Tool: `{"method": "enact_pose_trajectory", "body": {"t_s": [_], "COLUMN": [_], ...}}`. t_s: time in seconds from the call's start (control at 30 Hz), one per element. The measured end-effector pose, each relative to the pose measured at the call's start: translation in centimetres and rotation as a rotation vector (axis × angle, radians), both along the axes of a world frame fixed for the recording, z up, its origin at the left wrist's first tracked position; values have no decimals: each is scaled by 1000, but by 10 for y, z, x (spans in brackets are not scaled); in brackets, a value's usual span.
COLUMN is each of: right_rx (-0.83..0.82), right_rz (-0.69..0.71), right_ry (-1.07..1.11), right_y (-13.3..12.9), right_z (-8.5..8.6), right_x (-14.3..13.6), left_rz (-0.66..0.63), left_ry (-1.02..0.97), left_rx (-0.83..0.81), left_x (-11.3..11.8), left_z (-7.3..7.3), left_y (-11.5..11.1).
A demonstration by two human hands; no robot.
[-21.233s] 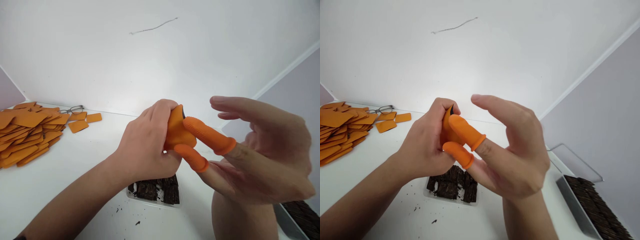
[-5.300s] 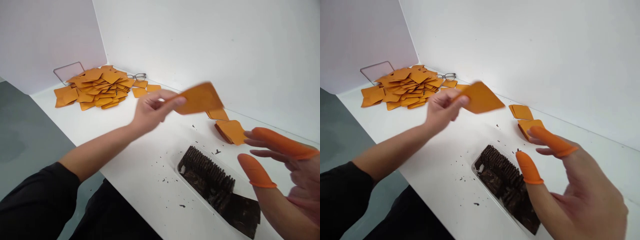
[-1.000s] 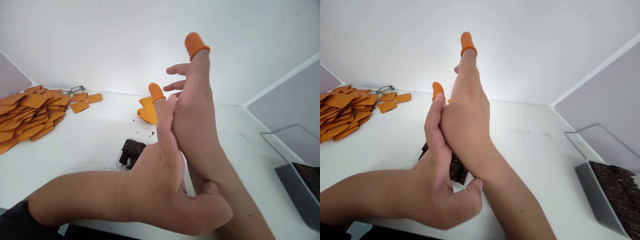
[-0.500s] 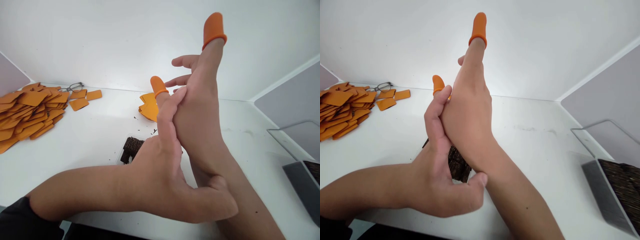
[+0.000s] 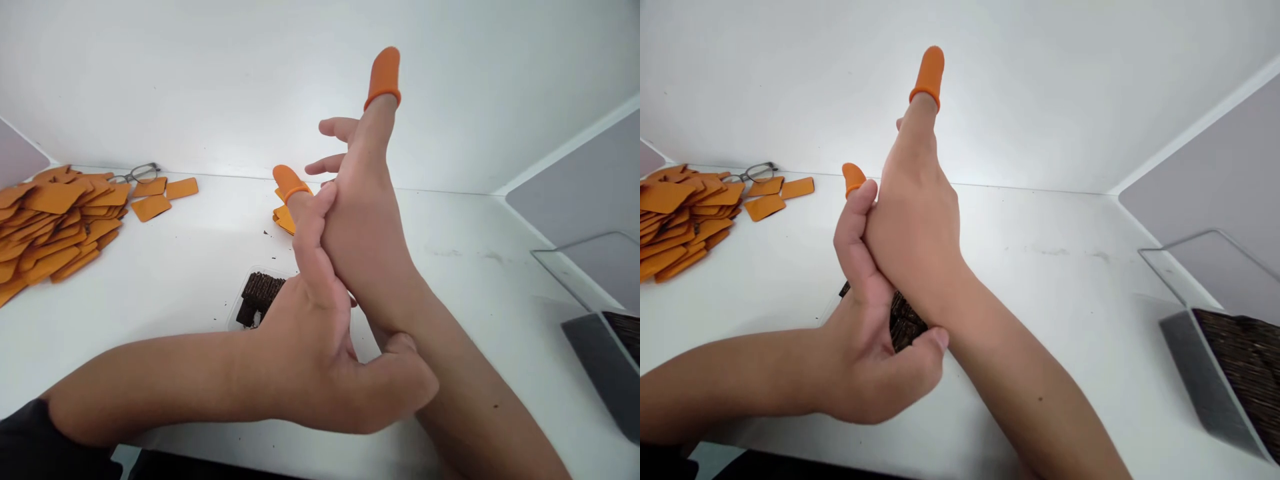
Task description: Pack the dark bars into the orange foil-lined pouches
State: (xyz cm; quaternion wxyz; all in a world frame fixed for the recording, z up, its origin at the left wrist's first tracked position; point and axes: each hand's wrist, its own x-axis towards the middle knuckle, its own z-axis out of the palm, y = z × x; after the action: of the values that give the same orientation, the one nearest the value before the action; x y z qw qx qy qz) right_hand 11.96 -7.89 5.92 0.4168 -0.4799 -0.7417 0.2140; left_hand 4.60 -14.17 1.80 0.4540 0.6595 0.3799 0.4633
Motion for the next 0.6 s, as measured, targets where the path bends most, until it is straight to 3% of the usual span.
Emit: {"method": "enact_pose_trajectory", "body": {"t_s": [0.13,0.43,0.6], "right_rx": [-94,-125,-132], "right_rz": [35,10,89], "right_ry": [37,64,27], "right_y": [2,1,6], "right_z": [2,4,1], "right_x": [1,1,2], "left_rz": [21,49,35], "left_ry": [-15,-63,-25], "left_rx": [12,-63,-13], "left_x": [-3,1,-1], "left_z": [0,-2,-6], "left_y": [1,4,5]}}
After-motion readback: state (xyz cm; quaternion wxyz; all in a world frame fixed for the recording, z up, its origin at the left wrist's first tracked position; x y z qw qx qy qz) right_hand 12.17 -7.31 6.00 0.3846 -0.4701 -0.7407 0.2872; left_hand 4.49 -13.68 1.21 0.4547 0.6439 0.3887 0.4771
